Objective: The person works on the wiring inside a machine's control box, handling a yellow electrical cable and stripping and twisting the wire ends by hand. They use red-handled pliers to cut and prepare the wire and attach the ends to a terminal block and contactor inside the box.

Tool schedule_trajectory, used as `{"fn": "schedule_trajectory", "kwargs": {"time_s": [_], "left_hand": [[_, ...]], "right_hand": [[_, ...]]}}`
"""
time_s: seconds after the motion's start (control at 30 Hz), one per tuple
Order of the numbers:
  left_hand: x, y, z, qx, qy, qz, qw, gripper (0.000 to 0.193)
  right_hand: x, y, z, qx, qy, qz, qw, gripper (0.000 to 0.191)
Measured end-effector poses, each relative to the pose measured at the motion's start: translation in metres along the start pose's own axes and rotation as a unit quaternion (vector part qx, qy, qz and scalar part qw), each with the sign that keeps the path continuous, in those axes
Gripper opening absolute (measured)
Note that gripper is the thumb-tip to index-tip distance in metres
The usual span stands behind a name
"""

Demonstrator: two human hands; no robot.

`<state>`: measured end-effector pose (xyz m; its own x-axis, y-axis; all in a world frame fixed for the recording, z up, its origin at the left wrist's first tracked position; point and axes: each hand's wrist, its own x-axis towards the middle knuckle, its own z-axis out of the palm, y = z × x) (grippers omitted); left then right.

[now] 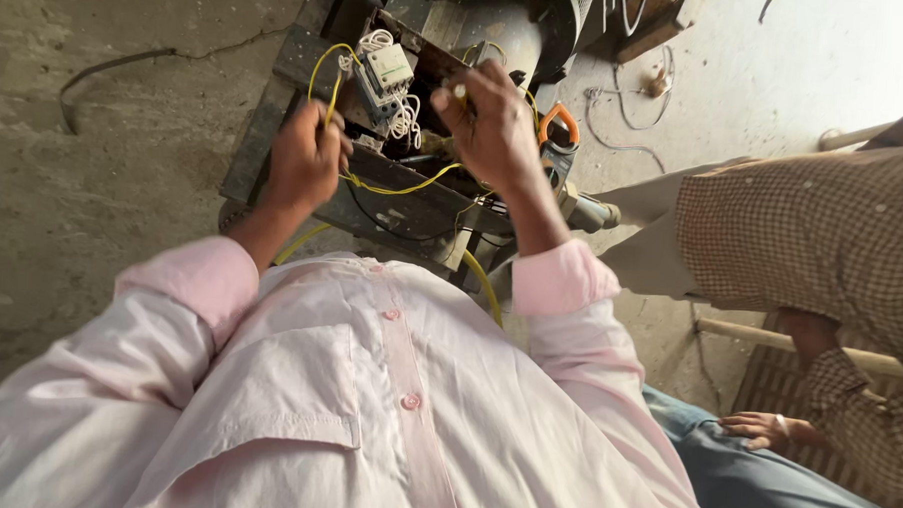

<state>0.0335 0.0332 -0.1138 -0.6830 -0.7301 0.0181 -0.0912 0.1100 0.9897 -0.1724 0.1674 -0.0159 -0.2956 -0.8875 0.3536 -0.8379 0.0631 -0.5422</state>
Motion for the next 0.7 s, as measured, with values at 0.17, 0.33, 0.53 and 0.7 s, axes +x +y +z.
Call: {"fn": "schedule_trajectory", "kwargs": {"time_s": [0.17, 0.33, 0.53, 0.7], "left_hand": [[0.054, 0.024, -0.008, 0.142, -0.020, 0.098, 0.985, 0.014], [0.084, 0.049, -0.008, 0.260, -0.075, 0.128, 0.954, 0.016], [0.085, 0.043, -0.011, 0.233, -0.042, 0.158, 0.959, 0.020], [0.088, 0.041, -0.011, 0.262, -0.070, 0.139, 0.952, 0.020]], "right_hand": [[0.025, -0.008, -0.021, 0.094, -0.117, 0.084, 0.985, 0.022], [0.037, -0.024, -0.006, -0.061, -0.126, -0.038, 0.989, 0.020], [0.041, -0.022, 0.016, -0.120, -0.095, -0.057, 0.987, 0.021], [0.040, -0.018, 0.023, -0.119, -0.092, -0.066, 0.986, 0.021]]}}
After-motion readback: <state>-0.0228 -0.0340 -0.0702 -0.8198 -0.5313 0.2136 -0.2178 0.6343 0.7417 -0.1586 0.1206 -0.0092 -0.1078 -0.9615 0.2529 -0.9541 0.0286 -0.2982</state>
